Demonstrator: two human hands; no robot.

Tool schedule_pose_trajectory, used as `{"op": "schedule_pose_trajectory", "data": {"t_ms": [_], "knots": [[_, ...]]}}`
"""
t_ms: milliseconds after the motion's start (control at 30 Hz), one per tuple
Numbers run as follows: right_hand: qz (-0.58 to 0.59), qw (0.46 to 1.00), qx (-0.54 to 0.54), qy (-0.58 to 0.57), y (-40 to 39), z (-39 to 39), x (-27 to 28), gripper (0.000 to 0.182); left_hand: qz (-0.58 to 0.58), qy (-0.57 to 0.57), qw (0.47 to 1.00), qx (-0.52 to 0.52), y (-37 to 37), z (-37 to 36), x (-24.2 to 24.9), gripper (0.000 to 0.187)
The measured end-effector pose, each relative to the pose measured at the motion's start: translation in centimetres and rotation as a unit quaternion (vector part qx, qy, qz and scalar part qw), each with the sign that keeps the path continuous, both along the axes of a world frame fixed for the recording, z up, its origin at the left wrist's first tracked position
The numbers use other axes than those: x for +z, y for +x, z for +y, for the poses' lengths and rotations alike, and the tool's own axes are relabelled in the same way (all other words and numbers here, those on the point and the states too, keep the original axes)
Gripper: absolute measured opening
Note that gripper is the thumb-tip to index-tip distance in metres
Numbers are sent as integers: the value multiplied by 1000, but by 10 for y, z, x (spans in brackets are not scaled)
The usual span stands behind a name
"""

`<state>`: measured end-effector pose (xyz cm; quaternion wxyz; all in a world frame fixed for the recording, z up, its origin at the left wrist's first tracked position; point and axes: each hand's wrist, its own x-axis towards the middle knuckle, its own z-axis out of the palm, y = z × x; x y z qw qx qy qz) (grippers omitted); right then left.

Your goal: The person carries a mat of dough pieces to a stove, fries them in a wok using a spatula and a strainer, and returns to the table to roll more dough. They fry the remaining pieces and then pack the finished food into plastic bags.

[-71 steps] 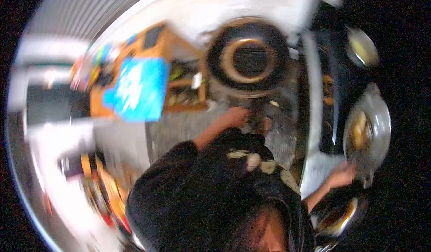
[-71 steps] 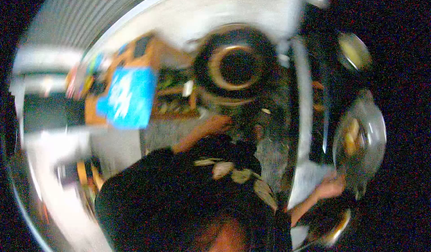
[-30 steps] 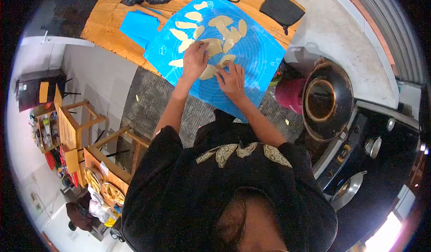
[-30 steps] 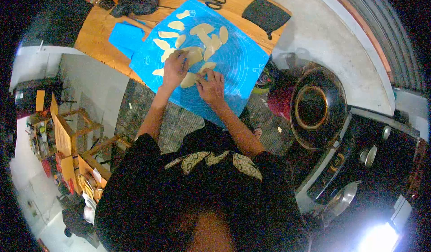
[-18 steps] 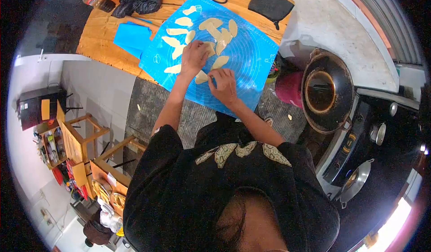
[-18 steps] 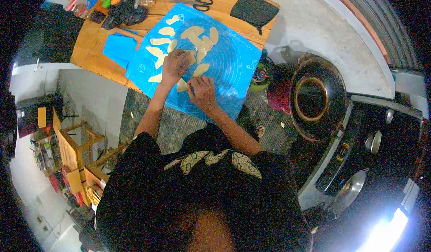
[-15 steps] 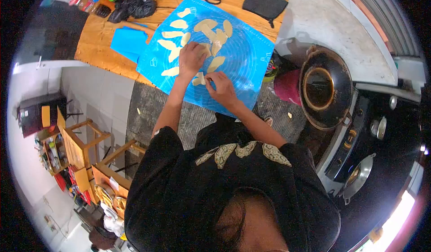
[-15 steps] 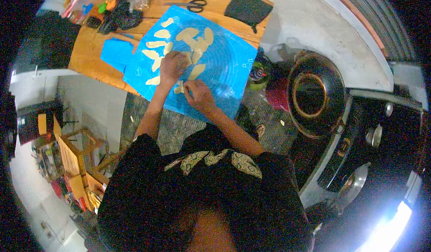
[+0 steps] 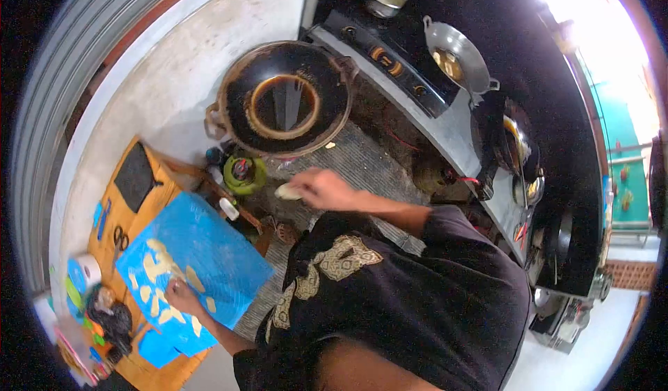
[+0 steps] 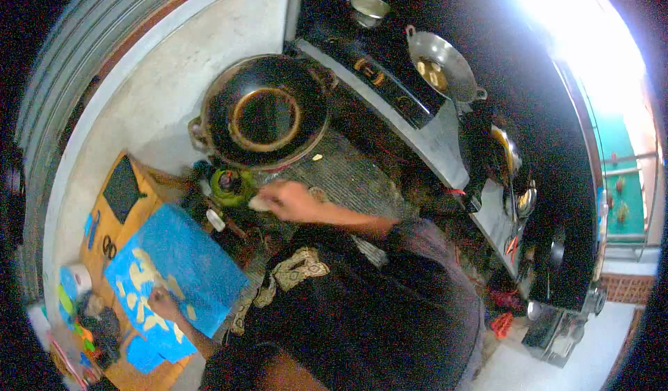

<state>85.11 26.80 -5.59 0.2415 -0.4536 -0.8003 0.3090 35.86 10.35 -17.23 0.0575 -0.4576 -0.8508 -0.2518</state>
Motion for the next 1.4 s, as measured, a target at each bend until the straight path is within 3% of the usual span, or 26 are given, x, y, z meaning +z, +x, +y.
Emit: {"op": "schedule_pose_trajectory", "data": {"t_ms": [100, 133, 167, 200, 233, 267, 300, 333, 467, 533, 600, 667, 867, 1000, 1067, 1133, 1200, 1233, 1267, 1333, 1367, 1400], "knots": [[-70, 982, -174, 2, 118, 6, 5, 17, 18, 56, 998, -26, -2, -3, -14, 21], [-98, 972, -209, 37, 162, 7, 6, 17, -17, 25, 998, 50, 10, 1, -5, 22], [-145, 953, -265, 39, 207, 9, -1, 17, -82, -28, 996, -4, 4, -3, 2, 23], [-139, 943, -298, 46, 242, 13, 22, 19, -75, -10, 995, 58, 6, -6, 2, 23], [-149, 921, -358, 50, 286, 15, 19, 20, -55, 26, 998, 35, 7, -9, 4, 27], [-186, 895, -385, 128, 336, 20, 7, 20, -19, -47, 993, 102, 15, -7, 16, 32], [-171, 882, -431, 87, 368, 27, 27, 18, 1, -116, 978, 173, 14, -4, 23, 38], [-217, 851, -457, 139, 419, 32, 15, 18, -31, -70, 982, 171, 21, -5, 31, 39], [-204, 802, -553, 93, 544, 75, 57, 17, -210, -13, 973, 96, 21, -7, 55, 35], [-244, 776, -571, 113, 633, 100, 23, 17, -242, 28, 963, 115, 59, 8, 65, 34], [-292, 760, -572, 98, 666, 133, 27, 18, -256, 65, 955, 132, 92, 24, 73, 33], [-273, 772, -571, 52, 720, 170, -4, 18, -275, 96, 947, 135, 123, 37, 85, 31], [-218, 727, -651, 22, 834, 250, -132, 20, -369, 146, 915, 67, 194, 77, 110, 28], [-275, 742, -609, -58, 812, 227, -133, 26, -554, 160, 804, 143, 254, 134, 114, 26], [-291, 723, -625, -32, 798, 215, -101, 23, -478, 135, 867, 49, 319, 162, 112, 34], [-280, 723, -629, 62, 782, 196, -56, 21, -518, 53, 853, 15, 383, 203, 131, 46], [-138, 738, -653, 99, 729, 175, 16, 17, -366, -118, 881, -275, 444, 247, 149, 36], [-79, 762, -634, 103, 706, 162, 39, 16, -467, -53, 876, -106, 500, 263, 160, 31], [-20, 783, -612, 104, 681, 147, 54, 15, -443, -160, 842, -263, 479, 278, 135, 28], [114, 836, -536, 24, 610, 129, 71, 13, -611, -179, 727, -256, 551, 294, 140, 29], [155, 866, -473, -49, 576, 124, 68, 16, -542, -223, 732, -348, 577, 309, 140, 26], [192, 880, -421, -110, 542, 118, 49, 23, -584, -310, 675, -328, 601, 317, 140, 23]]}}
